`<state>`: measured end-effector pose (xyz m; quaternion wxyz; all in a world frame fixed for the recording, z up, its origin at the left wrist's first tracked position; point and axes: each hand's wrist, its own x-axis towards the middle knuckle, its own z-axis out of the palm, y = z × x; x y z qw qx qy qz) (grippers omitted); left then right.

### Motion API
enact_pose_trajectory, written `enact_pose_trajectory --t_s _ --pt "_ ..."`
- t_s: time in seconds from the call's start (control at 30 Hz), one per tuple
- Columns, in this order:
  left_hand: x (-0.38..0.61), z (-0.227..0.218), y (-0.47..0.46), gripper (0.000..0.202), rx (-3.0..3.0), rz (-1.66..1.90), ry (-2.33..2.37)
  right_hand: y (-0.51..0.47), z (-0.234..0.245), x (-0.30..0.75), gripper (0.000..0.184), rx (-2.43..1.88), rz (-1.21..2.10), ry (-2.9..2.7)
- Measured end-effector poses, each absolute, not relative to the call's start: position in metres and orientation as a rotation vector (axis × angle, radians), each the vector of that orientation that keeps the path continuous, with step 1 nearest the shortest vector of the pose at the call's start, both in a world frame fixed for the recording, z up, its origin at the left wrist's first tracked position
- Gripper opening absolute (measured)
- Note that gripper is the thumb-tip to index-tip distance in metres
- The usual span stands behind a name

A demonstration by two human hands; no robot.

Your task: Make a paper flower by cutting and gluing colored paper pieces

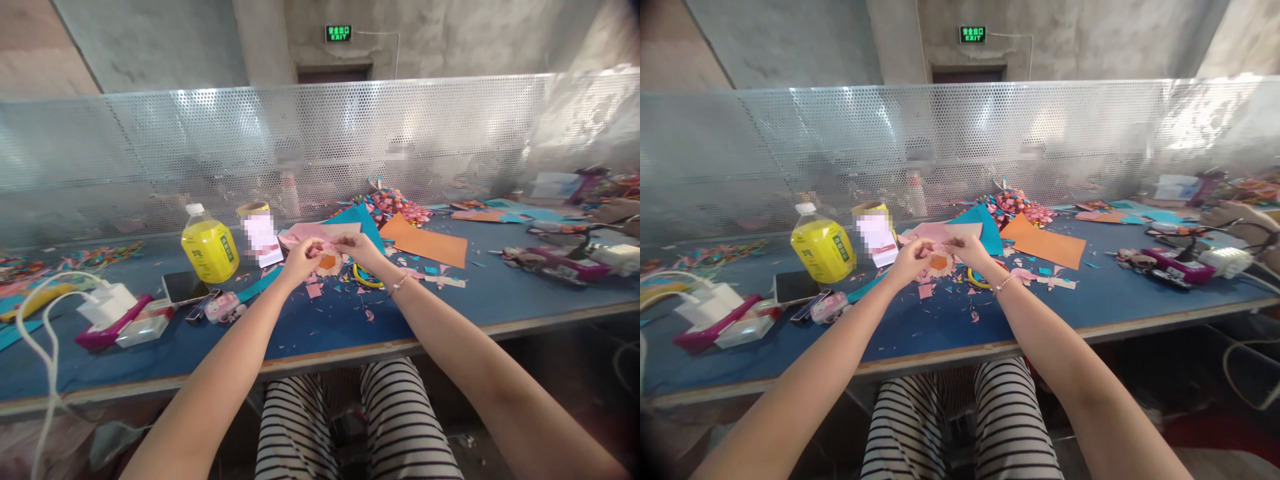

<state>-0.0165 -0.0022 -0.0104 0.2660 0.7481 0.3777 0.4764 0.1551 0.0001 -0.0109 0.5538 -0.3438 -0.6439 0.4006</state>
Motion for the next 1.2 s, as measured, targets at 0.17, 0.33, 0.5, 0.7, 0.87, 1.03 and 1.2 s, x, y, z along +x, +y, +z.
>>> enact_pose_trajectory --t_s 0.17,0.33,0.5,0.7,0.87,1.03,1.2 --pt "-0.015 -0.007 -0.005 0.025 2.022 1.28 1.044 -0.001 -0.01 0.155 0.007 -0.804 0.958 -1.523" --pt "-0.012 -0.004 -0.009 0.021 1.973 1.278 1.035 -0.004 -0.008 0.154 0.008 -0.801 1.0 -1.52" --pt "-0.01 -0.003 -0.012 0.019 1.977 1.249 1.031 -0.005 -0.008 0.153 0.01 -0.826 0.958 -1.551" --pt "-0.01 -0.005 -0.012 0.021 2.0 1.236 1.037 0.0 -0.011 0.153 0.01 -0.833 0.918 -1.592" --pt "-0.011 -0.004 -0.013 0.019 2.017 1.257 1.002 -0.002 -0.01 0.152 0.01 -0.841 0.916 -1.59" --pt "-0.01 -0.003 -0.015 0.017 2.035 1.169 1.062 -0.004 -0.011 0.152 0.011 -0.849 0.871 -1.643" --pt "-0.008 -0.006 -0.013 0.016 2.054 1.192 1.031 -0.005 -0.01 0.152 0.013 -0.896 0.797 -1.686"
